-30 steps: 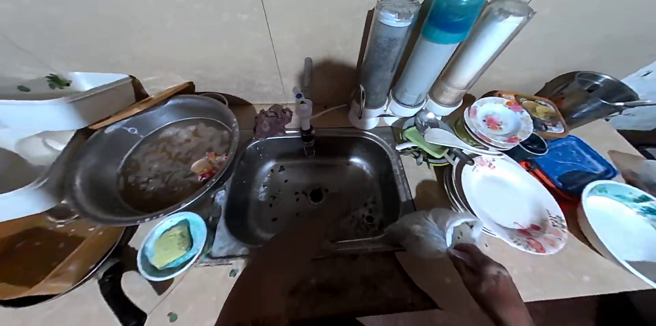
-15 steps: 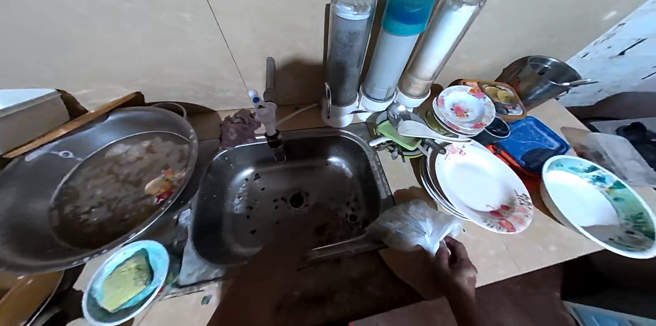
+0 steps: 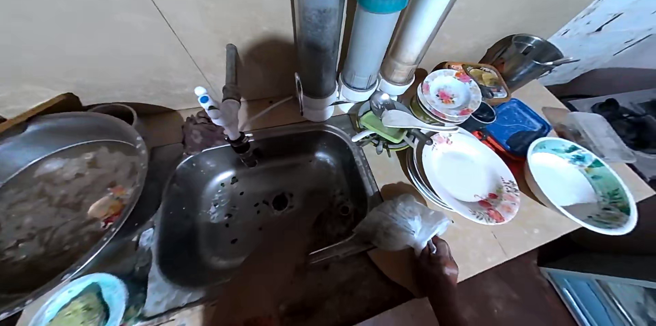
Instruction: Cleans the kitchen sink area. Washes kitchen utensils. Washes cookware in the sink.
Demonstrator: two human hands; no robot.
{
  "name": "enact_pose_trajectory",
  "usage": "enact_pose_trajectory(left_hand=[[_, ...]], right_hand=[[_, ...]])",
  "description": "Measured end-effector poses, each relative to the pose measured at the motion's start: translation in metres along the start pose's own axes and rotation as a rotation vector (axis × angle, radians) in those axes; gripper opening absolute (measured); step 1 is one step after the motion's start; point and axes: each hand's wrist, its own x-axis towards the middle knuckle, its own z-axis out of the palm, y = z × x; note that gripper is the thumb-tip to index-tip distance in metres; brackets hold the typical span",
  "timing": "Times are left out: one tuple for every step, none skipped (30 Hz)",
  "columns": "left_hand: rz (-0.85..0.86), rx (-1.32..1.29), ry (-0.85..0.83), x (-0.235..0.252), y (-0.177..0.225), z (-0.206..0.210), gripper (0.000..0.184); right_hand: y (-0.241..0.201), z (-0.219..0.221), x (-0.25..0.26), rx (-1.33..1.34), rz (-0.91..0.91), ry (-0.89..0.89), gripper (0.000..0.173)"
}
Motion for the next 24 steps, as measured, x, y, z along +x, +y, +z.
enact_pose_trajectory(left_hand=[[-0.029, -0.009, 0.011, 0.0, -0.003, -0.007, 0.046], [-0.031, -0.018, 0.013, 0.001, -0.003, -0.01, 0.047], [-0.011, -0.014, 0.0, 0.001, 0.005, -0.01, 0.047], [0.034, -0.003, -0.023, -0.001, 0.016, -0.006, 0.047], [0.075, 0.036, -0.052, 0.001, 0.028, 0.002, 0.047], [0.089, 0.072, -0.076, 0.0, 0.043, 0.009, 0.046], [0.105, 0.071, -0.106, -0.004, 0.056, 0.014, 0.047], [0.143, 0.068, -0.129, -0.009, 0.063, 0.019, 0.047], [0.188, 0.063, -0.155, -0.017, 0.067, 0.021, 0.046], [0.218, 0.028, -0.176, -0.024, 0.066, 0.022, 0.045], [0.236, 0.001, -0.206, -0.033, 0.064, 0.019, 0.044], [0.254, -0.018, -0.219, -0.039, 0.059, 0.02, 0.044], [0.273, -0.034, -0.224, -0.041, 0.053, 0.022, 0.043], [0.285, -0.029, -0.237, -0.046, 0.05, 0.023, 0.042], [0.319, -0.006, -0.226, -0.045, 0.042, 0.028, 0.04], [0.355, -0.016, -0.205, -0.037, 0.031, 0.036, 0.04], [0.374, -0.055, -0.191, -0.034, 0.021, 0.042, 0.04], [0.363, -0.109, -0.175, -0.038, 0.013, 0.043, 0.042], [0.32, -0.167, -0.165, -0.051, 0.01, 0.039, 0.044], [0.289, -0.185, -0.168, -0.058, 0.007, 0.035, 0.045], [0.269, -0.182, -0.174, -0.064, 0.005, 0.029, 0.046], [0.244, -0.158, -0.175, -0.068, 0.001, 0.026, 0.048], [0.226, -0.136, -0.174, -0.07, -0.004, 0.025, 0.049], [0.201, -0.12, -0.176, -0.074, -0.008, 0.024, 0.049]], right_hand=[[-0.001, 0.0, 0.0, 0.0, 0.0, 0.005, 0.029], [-0.002, 0.0, 0.0, -0.002, -0.004, 0.014, 0.029], [-0.002, 0.0, 0.001, -0.01, -0.009, 0.024, 0.029], [-0.003, -0.001, 0.001, -0.011, -0.004, 0.019, 0.028], [-0.005, -0.002, 0.0, -0.005, 0.01, 0.002, 0.029], [-0.006, -0.003, 0.001, -0.003, 0.014, -0.004, 0.029], [-0.005, -0.003, 0.002, -0.001, 0.015, 0.0, 0.029], [-0.005, -0.002, 0.002, -0.001, 0.018, 0.002, 0.028], [-0.005, -0.002, 0.002, -0.006, 0.01, 0.011, 0.028], [-0.005, -0.002, 0.001, -0.006, 0.003, 0.015, 0.029], [-0.005, -0.001, 0.001, -0.007, -0.005, 0.022, 0.03], [-0.005, -0.001, 0.001, -0.003, -0.003, 0.021, 0.03], [-0.005, -0.001, 0.002, 0.003, -0.001, 0.018, 0.03], [-0.004, -0.001, 0.002, 0.007, -0.007, 0.021, 0.03], [-0.003, 0.0, 0.002, 0.008, -0.015, 0.023, 0.03], [-0.002, 0.0, 0.002, 0.008, -0.013, 0.015, 0.03], [-0.002, -0.001, 0.002, 0.009, -0.009, 0.005, 0.03], [-0.002, -0.001, 0.002, 0.007, -0.01, 0.002, 0.03], [-0.002, -0.002, 0.002, 0.003, -0.013, -0.003, 0.03], [-0.001, -0.001, 0.003, 0.0, -0.022, 0.0, 0.031], [-0.001, -0.001, 0.003, 0.01, -0.024, 0.001, 0.032], [0.0, -0.001, 0.002, 0.032, -0.013, 0.002, 0.033], [0.001, -0.002, 0.002, 0.085, 0.017, 0.005, 0.033], [0.002, -0.003, 0.002, 0.169, 0.06, 0.014, 0.033]])
